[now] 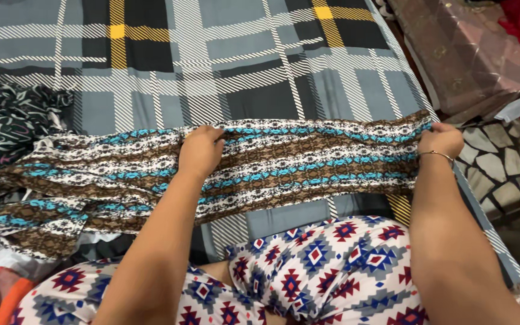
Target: The person picks up a garment from a pile on the bed, spreads it flat, and folds it multiple times into a rectangular shape by hand.
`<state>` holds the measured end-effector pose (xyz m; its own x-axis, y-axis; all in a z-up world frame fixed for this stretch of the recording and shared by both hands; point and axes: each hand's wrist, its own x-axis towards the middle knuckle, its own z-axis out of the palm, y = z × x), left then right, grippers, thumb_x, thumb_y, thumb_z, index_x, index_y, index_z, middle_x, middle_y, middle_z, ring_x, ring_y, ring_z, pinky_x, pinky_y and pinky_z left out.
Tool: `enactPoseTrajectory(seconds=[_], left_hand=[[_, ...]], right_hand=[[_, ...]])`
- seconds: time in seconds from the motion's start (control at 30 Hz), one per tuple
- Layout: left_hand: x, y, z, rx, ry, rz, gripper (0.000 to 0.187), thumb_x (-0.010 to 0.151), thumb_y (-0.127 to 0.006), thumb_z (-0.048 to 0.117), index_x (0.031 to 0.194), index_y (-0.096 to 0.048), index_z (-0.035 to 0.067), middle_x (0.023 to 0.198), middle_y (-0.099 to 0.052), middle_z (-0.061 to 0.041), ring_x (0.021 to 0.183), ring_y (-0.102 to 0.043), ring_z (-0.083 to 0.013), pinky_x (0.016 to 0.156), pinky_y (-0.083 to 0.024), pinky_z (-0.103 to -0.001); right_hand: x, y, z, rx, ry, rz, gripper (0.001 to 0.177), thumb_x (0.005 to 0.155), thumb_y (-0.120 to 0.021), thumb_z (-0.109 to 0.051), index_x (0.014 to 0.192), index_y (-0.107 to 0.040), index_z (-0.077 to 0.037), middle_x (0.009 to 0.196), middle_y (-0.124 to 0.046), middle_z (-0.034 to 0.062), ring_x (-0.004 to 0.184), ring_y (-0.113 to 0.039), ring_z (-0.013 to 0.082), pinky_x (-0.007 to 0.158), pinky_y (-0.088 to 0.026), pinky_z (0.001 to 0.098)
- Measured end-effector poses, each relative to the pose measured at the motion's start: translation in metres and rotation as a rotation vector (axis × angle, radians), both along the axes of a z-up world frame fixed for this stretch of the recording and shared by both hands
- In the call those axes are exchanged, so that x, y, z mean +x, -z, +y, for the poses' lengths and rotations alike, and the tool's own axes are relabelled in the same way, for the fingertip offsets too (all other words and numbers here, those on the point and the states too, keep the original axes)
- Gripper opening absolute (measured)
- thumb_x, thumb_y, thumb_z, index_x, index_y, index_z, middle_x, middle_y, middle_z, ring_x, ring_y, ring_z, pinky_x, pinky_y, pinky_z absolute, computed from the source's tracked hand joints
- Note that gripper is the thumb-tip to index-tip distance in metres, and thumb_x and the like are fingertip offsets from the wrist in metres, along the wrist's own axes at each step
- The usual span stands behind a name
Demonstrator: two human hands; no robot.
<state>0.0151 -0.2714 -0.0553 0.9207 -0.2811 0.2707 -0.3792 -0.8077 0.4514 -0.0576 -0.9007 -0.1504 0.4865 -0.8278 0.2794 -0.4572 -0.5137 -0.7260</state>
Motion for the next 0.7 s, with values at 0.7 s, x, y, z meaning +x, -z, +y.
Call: enactPoseTrajectory(seconds=[0.7], left_hand=[[0.057, 0.026, -0.009, 0.013, -0.192, -0.008, 0.015, 0.112, -0.055, 0.019, 0.107, -0.064, 0.008, 0.098, -0.072, -0.012, 0.103, -0.066, -0.0351, 0.090, -0.051, -0.053]], right_hand=[[0.001, -0.087, 0.013, 0.545, -0.068, -0.544, 0.015, 0.107, -0.061, -0.009, 0.118, -0.050, -0.010, 0.095, -0.069, 0.0093, 0.057, -0.069, 0.0178, 0.041, -0.044, 0.0275]])
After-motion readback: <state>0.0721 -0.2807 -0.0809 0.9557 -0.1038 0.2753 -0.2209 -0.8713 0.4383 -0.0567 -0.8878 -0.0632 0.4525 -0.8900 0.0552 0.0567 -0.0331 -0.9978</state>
